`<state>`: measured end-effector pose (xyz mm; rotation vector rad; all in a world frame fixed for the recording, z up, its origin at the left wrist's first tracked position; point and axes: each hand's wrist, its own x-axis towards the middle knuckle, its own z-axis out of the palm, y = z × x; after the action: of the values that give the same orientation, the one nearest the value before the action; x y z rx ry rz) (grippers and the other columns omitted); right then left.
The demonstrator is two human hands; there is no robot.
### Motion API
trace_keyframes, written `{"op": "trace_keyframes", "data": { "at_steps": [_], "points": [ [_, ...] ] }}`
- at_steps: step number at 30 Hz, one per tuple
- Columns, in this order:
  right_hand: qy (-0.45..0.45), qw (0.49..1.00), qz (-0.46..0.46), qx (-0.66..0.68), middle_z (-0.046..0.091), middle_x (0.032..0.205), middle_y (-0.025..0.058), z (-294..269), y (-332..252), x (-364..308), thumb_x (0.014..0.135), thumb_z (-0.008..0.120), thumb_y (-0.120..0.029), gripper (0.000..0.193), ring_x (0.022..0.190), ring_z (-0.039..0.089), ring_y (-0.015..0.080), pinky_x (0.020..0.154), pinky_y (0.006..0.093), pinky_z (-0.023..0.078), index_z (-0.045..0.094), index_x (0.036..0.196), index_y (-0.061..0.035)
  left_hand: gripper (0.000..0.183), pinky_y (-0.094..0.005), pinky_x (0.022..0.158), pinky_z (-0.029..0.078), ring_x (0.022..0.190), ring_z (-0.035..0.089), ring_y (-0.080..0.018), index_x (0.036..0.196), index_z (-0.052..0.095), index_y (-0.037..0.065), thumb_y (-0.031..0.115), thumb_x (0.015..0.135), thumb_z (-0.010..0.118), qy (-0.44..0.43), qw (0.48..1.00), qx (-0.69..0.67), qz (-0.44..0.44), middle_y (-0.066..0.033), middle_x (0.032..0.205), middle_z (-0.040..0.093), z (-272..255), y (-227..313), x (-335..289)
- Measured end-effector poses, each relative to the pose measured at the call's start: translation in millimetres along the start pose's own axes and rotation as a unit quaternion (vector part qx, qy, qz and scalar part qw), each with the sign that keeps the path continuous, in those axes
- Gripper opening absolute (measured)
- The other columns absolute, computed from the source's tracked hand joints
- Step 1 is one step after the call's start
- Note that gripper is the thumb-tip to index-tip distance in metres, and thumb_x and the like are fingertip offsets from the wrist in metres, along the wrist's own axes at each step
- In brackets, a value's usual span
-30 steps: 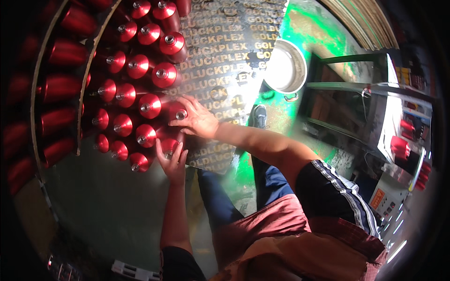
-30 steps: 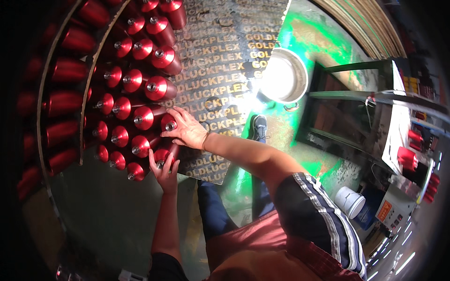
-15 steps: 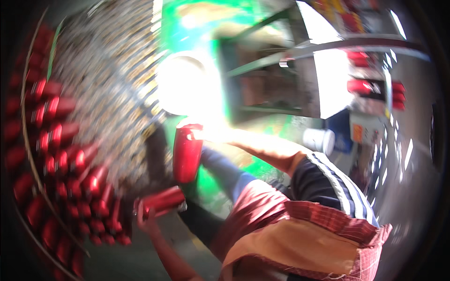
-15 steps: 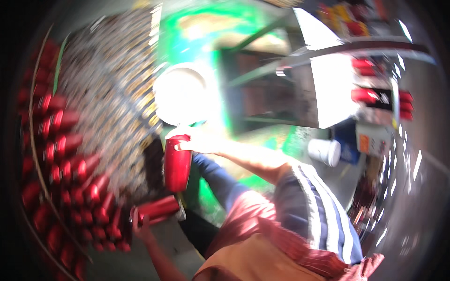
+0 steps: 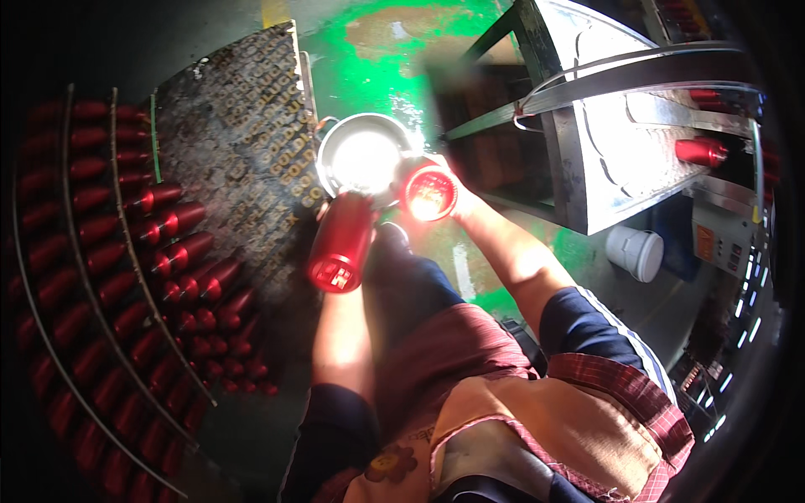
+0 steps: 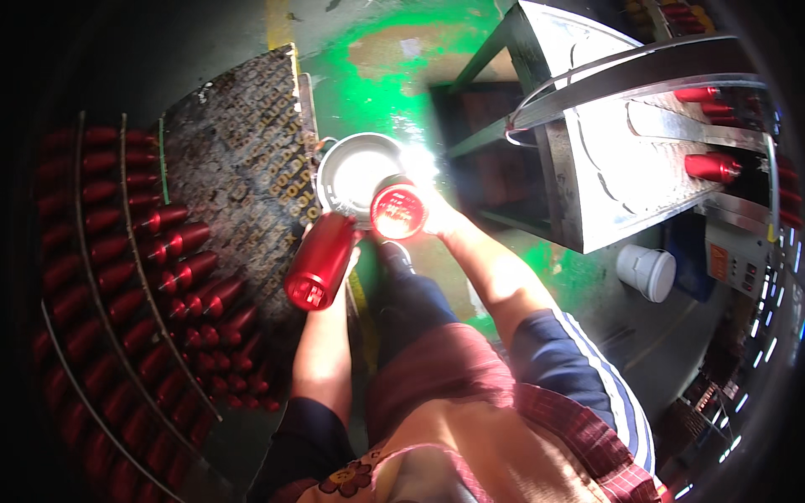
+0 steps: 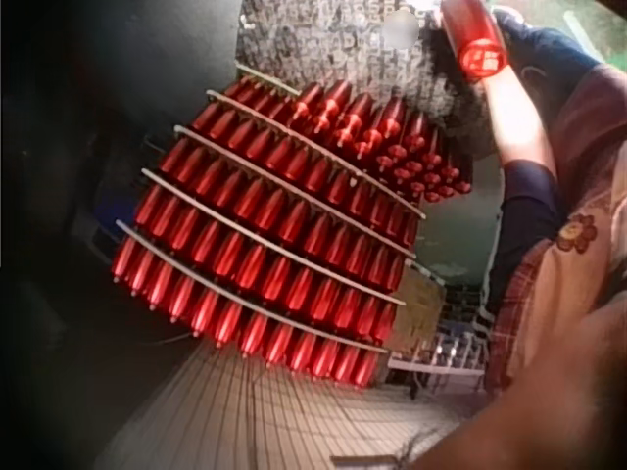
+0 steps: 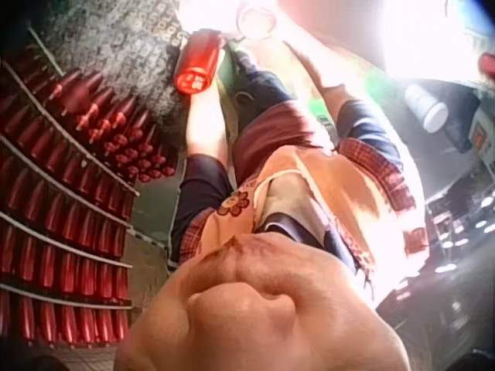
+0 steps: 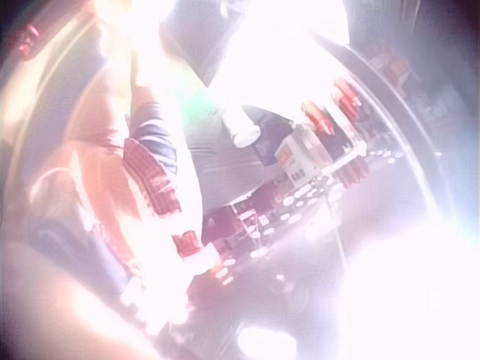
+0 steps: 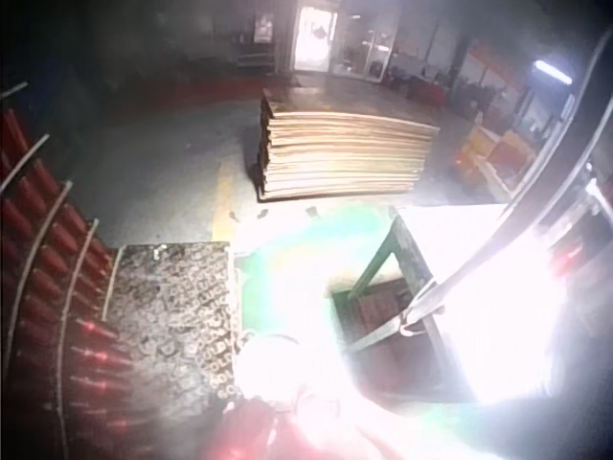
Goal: The person repeatedly picks up red cylindrical cans, dips their openings into a metal bowl containing a white substance, and places them onto a metal tray. The person also briefly handles a plastic bottle and a white cup.
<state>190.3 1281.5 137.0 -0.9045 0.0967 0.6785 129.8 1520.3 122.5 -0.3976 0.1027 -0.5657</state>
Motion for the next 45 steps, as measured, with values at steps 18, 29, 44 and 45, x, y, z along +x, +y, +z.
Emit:
{"op": "trace_keyframes", "data": {
  "at_steps": [18,29,44,45],
  "points": [
    [-0.072,0.948,-0.170,0.259,0.070,0.110,0.0072,42,-105,-170,0.094,0.060,-0.033,0.034,0.096,0.068,0.0232,0.087,0.0421,0.056,0.062,0.119,-0.0098,0.035,-0.0425,0.087,0.052,0.100,0.061,-0.0313,0.124,0.057,0.005,0.023,0.095,0.055,0.292,0.803,0.511,0.090,-0.0153,0.117,0.062,46,-109,75],
    [0.418,0.837,-0.333,-0.113,0.059,0.127,0.0130,-165,-298,-490,0.089,0.066,-0.022,0.043,0.117,0.057,0.0268,0.102,0.0443,0.047,0.059,0.128,-0.0074,0.039,-0.0384,0.085,0.053,0.095,0.063,-0.0246,0.132,0.052,0.002,0.020,0.098,0.055,0.222,0.734,0.627,0.141,-0.0103,0.117,0.062,61,-320,156],
    [0.558,0.557,-0.280,-0.548,0.044,0.131,0.0172,-435,-466,-478,0.066,0.079,-0.016,0.041,0.119,0.043,0.0399,0.103,0.0435,0.043,0.075,0.104,-0.0307,0.043,-0.0436,0.107,0.039,0.126,0.047,-0.0365,0.114,0.074,0.024,0.029,0.072,0.083,-0.033,0.157,0.983,0.083,-0.0158,0.143,0.048,-16,-718,509],
    [0.550,0.566,-0.292,-0.541,0.043,0.133,0.0178,-444,-472,-484,0.067,0.078,-0.016,0.044,0.119,0.043,0.0404,0.104,0.0436,0.043,0.074,0.108,-0.0301,0.044,-0.0444,0.108,0.038,0.127,0.045,-0.0381,0.116,0.073,0.025,0.028,0.073,0.082,-0.070,0.139,0.983,0.099,-0.0181,0.145,0.045,-21,-731,515]
  ]
}}
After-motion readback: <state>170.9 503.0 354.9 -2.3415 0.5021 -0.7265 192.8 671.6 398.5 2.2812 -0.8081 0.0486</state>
